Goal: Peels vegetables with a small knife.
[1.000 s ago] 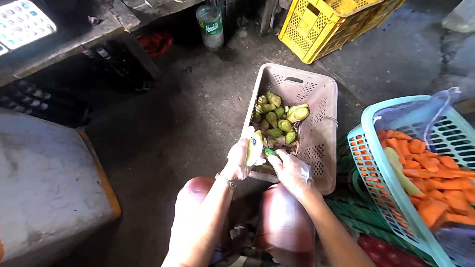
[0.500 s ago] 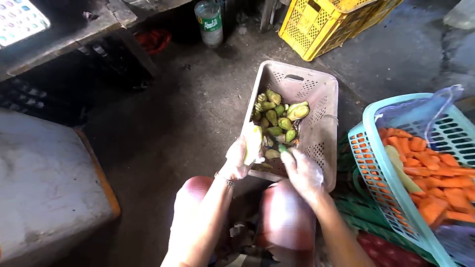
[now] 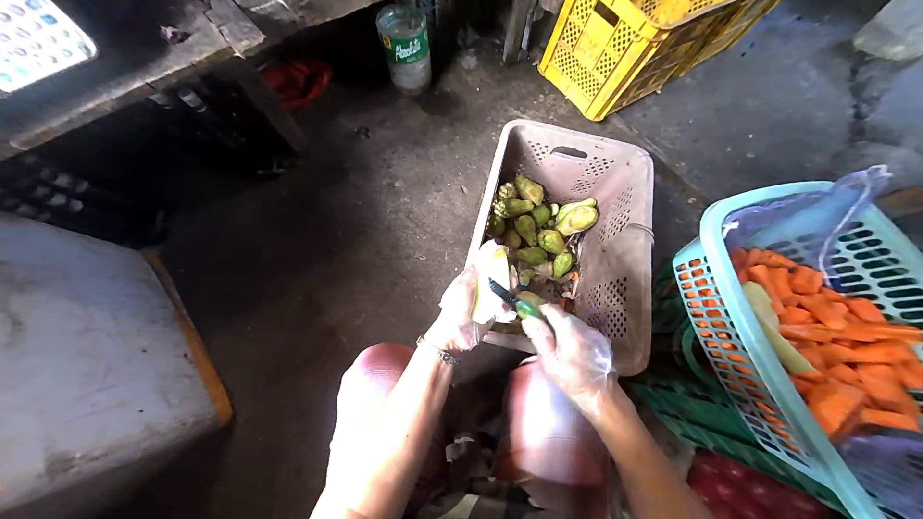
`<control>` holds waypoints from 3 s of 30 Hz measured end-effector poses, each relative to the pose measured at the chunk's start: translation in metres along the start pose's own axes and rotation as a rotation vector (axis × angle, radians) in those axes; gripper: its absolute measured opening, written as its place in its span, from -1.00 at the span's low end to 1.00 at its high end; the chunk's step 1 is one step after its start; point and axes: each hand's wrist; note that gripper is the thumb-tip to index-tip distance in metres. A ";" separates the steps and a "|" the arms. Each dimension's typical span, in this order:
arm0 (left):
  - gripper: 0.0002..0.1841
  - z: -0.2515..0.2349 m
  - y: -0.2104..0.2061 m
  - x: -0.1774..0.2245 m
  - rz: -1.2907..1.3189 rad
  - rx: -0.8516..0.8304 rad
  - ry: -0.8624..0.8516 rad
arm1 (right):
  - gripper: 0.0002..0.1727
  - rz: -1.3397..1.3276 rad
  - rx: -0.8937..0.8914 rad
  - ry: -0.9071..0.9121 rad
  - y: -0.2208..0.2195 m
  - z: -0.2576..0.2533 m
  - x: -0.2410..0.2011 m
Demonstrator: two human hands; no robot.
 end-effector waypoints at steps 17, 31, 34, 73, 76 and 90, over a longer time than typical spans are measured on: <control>-0.53 0.003 -0.006 -0.001 -0.053 0.093 0.038 | -0.46 0.082 -0.274 -0.226 0.000 -0.027 -0.010; -0.56 0.002 -0.001 -0.001 -0.083 0.024 -0.010 | -0.44 0.073 -0.366 -0.329 0.001 -0.040 -0.015; -0.51 0.008 -0.007 -0.003 -0.187 -0.001 -0.111 | -0.44 0.057 -0.351 -0.314 0.008 -0.035 -0.019; -0.64 -0.004 0.001 -0.015 -0.263 0.115 -0.051 | -0.43 -0.109 -0.325 -0.383 0.005 -0.052 -0.023; -0.62 -0.006 0.003 -0.016 -0.271 0.080 -0.024 | -0.42 -0.138 -0.336 -0.401 0.001 -0.053 -0.018; -0.48 0.010 0.001 -0.003 -0.220 -0.171 -0.027 | -0.30 -0.065 -0.448 -0.557 -0.006 -0.051 0.032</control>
Point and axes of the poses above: each hand's wrist, its own z-axis away from the middle knuckle, its own y-axis out of the back of the hand, x = y × z, and after that the axes turned 7 degrees about -z, right-handed
